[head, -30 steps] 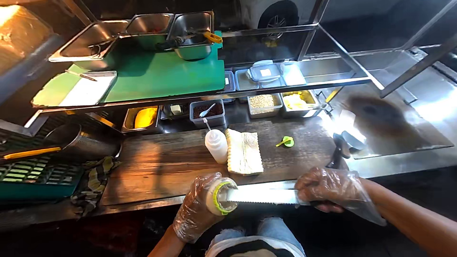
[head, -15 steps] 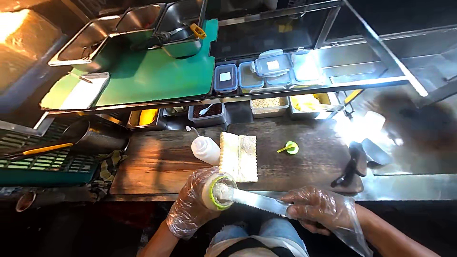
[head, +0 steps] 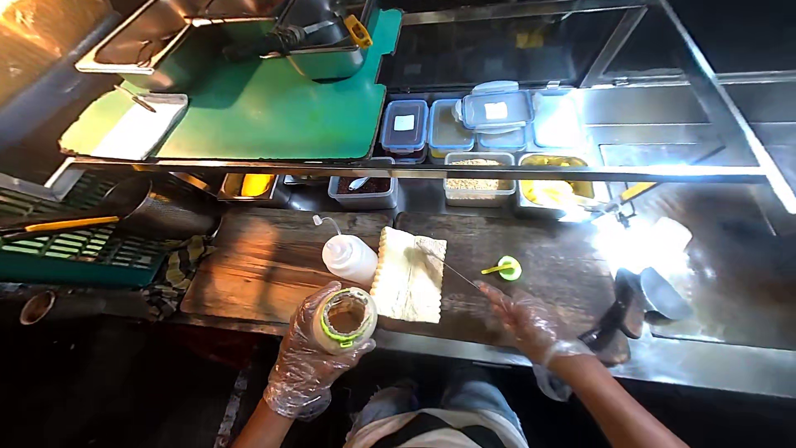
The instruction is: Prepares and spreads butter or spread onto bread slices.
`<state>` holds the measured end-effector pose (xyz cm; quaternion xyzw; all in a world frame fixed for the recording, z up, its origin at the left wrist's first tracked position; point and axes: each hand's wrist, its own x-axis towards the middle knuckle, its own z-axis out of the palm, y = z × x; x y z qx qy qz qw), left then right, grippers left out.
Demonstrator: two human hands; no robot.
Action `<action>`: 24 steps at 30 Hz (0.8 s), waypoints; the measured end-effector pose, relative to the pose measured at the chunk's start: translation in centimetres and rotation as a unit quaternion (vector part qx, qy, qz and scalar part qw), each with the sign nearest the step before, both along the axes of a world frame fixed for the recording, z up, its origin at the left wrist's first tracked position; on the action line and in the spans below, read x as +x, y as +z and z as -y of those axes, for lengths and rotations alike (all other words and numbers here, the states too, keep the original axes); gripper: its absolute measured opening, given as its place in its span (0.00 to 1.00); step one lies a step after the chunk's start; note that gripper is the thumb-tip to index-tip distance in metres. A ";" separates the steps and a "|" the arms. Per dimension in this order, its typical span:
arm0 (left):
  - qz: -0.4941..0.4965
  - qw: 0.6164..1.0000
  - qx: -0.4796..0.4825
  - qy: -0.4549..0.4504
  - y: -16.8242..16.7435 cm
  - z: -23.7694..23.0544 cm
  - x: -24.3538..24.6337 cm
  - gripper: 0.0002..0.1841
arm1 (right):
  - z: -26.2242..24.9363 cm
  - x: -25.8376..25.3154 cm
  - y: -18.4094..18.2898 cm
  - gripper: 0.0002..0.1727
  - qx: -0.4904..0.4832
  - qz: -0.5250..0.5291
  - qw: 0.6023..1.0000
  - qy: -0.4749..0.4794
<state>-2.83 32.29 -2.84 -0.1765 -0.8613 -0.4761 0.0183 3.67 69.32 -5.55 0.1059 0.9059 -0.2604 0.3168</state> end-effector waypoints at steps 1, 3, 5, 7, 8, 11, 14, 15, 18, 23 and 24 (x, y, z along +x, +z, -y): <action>-0.002 1.000 -0.005 0.005 -0.2 0.2 0.0 0.58 | 1.1 -0.3 -0.8 0.33 0.055 -0.007 0.998 0.007; 0.003 1.000 -0.013 0.019 -0.7 0.8 0.0 0.60 | 2.9 0.4 -2.2 0.36 0.102 -0.017 0.995 0.007; 0.017 0.999 -0.014 0.040 -0.6 1.3 0.0 0.62 | 4.4 3.6 -2.4 0.36 0.102 -0.052 0.993 0.011; 0.011 0.998 -0.010 0.059 -0.4 2.1 -0.2 0.62 | 5.7 7.1 -0.8 0.36 0.096 -0.048 0.994 0.011; 0.006 0.997 -0.015 0.069 -0.5 2.5 -0.3 0.62 | 6.2 8.1 0.0 0.35 0.097 -0.051 0.994 0.000; 0.014 0.994 -0.035 0.101 -0.8 3.6 -0.7 0.64 | 6.2 6.5 0.2 0.29 0.059 -0.081 0.992 -0.073; 0.022 0.991 -0.005 0.133 -1.2 4.0 -1.7 0.64 | 5.9 2.7 -0.7 0.33 0.062 0.011 0.996 -0.064; 0.019 0.991 0.008 0.135 -1.6 4.4 -2.2 0.64 | 6.4 2.7 -0.5 0.33 0.066 0.027 0.997 -0.039; 0.029 0.986 0.029 0.159 -2.7 5.7 -3.8 0.64 | 8.2 6.6 1.3 0.36 0.096 -0.003 0.995 0.024; 0.021 0.978 0.030 0.207 -3.8 5.7 -5.0 0.65 | 3.2 5.8 -0.9 0.34 0.161 -0.166 0.971 0.052; 0.017 0.977 0.031 0.210 -3.9 5.6 -5.1 0.65 | 1.3 4.3 -1.6 0.37 0.160 -0.131 0.976 0.067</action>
